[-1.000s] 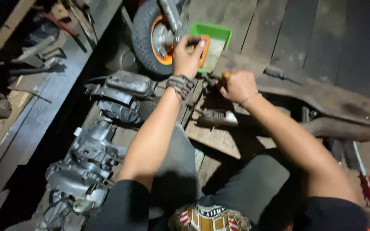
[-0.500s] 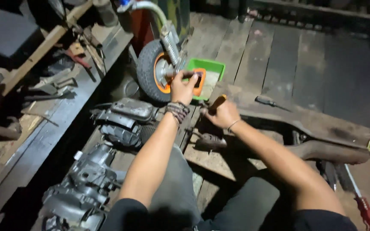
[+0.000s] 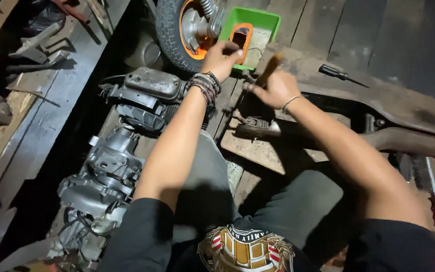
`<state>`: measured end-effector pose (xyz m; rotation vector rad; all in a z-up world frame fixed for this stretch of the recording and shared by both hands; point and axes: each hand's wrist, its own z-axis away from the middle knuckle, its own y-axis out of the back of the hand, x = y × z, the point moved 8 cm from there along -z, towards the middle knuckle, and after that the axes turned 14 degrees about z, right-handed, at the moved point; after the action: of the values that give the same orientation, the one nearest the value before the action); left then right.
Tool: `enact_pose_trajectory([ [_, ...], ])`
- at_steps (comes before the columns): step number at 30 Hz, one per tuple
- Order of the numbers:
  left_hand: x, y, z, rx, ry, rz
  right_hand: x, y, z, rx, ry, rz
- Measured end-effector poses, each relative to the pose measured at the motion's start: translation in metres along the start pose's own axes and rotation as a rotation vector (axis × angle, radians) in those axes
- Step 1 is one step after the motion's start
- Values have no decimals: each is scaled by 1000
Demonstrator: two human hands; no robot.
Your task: Using a manual scraper to clean and smooth the surface of a metal motorcycle swingarm.
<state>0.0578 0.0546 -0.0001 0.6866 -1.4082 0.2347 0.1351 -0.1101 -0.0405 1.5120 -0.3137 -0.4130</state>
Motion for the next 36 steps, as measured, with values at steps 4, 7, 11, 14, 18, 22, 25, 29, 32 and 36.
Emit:
enact_pose_trajectory([
  [4, 3, -10, 5, -127, -59, -95, 33, 15, 6, 246, -41, -123],
  [7, 38, -41, 24, -359, -167, -60, 51, 18, 14, 166, -237, 19],
  [11, 64, -77, 38, -420, -309, -243, 29, 20, 18, 96, -122, 74],
  [14, 66, -77, 34, -372, -317, -280, 16, 29, 26, 26, -56, 112],
  [18, 39, -49, 9, -202, -382, -297, 57, 38, 42, 81, -92, 173],
  [22, 48, -43, 23, -182, -540, -241, 118, 34, 73, 166, -171, 135],
  [25, 56, -62, 38, -295, -654, -313, 142, 28, 99, 285, -178, 209],
  [29, 53, -67, 32, -317, -478, -338, 154, 24, 126, 195, -247, 160],
  [32, 76, -57, 46, -301, -584, -206, 159, 31, 141, 167, -293, 138],
  [36, 35, -79, 36, -392, -282, -391, 159, 32, 146, 91, -308, 122],
])
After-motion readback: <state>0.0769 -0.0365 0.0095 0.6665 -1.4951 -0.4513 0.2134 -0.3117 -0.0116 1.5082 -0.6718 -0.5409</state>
